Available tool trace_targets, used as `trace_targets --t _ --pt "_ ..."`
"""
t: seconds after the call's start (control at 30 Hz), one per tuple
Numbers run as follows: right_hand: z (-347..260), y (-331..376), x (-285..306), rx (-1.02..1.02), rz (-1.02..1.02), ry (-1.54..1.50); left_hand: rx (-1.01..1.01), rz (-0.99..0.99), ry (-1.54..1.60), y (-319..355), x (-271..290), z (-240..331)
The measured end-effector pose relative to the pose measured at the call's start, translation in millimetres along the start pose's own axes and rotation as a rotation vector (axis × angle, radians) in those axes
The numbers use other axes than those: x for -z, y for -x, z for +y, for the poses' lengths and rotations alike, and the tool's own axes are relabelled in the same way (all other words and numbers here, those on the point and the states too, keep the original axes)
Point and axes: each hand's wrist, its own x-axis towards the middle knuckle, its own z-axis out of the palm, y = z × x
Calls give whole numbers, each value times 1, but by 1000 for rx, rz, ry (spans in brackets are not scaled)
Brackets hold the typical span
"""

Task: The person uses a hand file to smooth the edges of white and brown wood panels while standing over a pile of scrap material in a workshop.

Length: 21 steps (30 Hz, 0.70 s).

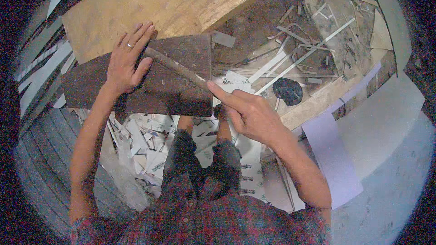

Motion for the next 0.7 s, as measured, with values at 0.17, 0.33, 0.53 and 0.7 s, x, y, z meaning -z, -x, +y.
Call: trace_targets --t 0.17,0.33,0.53,0.7 --pt "21 22 -5 55 117 -68 -30 28 11 -2 1 3" --pt "12 12 -9 59 69 -45 -22 33 1 2 -3 -3" --pt "4 6 -23 69 36 -33 -19 43 4 3 -6 -3" --pt "24 24 -12 40 85 -82 -12 45 16 2 -6 -3"
